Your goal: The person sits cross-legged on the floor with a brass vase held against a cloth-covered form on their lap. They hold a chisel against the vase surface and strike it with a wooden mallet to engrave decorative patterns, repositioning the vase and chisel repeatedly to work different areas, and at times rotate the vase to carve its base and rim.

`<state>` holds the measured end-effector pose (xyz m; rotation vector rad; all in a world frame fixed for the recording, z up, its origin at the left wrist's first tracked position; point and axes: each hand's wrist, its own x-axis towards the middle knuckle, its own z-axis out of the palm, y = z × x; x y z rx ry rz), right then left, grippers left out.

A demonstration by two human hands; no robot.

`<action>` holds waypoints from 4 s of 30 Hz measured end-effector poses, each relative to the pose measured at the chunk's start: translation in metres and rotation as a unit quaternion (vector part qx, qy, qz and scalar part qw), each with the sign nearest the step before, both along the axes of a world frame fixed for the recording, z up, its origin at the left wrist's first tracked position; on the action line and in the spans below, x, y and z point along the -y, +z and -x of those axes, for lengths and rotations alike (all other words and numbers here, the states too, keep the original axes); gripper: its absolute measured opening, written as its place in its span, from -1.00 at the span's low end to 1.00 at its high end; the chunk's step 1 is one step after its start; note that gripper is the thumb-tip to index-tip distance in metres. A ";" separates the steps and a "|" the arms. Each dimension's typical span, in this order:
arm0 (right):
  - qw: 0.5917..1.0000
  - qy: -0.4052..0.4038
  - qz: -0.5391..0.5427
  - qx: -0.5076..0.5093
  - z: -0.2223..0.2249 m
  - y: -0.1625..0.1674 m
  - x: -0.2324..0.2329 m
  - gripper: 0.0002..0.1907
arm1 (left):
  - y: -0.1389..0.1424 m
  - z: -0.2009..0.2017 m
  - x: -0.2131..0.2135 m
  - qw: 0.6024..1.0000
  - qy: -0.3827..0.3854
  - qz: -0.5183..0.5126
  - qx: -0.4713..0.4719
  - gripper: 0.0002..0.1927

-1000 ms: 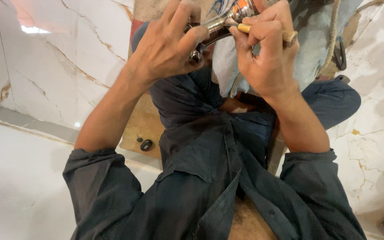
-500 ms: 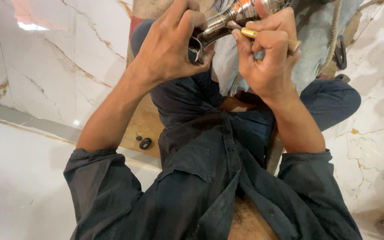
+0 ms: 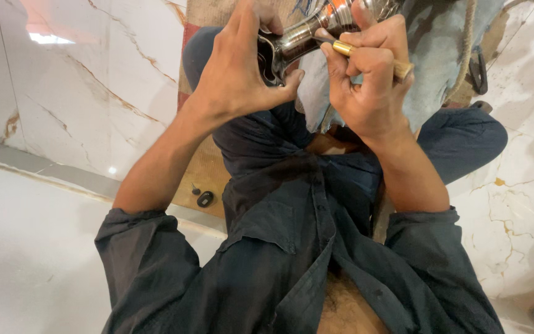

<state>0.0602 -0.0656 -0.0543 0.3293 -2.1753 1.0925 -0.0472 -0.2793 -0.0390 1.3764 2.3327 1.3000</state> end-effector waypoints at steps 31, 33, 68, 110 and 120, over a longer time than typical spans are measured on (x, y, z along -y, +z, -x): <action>0.999 0.011 0.007 -0.049 -0.009 -0.008 0.005 -0.61 | 0.026 -0.022 -0.024 0.767 0.165 -0.019 0.619 -0.34; 0.998 0.013 0.039 -0.054 -0.013 -0.007 0.004 -0.61 | 0.027 -0.024 -0.022 0.736 0.158 -0.018 0.657 -0.25; 1.000 0.012 0.014 0.025 -0.013 0.012 -0.013 -0.59 | 0.000 0.002 -0.004 0.996 -0.052 0.071 -0.022 -0.16; 0.998 0.015 0.042 -0.049 -0.013 -0.006 -0.015 -0.61 | 0.014 -0.027 -0.030 0.795 0.142 -0.040 0.588 -0.31; 0.997 -0.008 -0.005 -0.072 -0.016 -0.025 -0.016 -0.58 | 0.026 -0.028 -0.039 0.749 0.166 -0.033 0.640 -0.16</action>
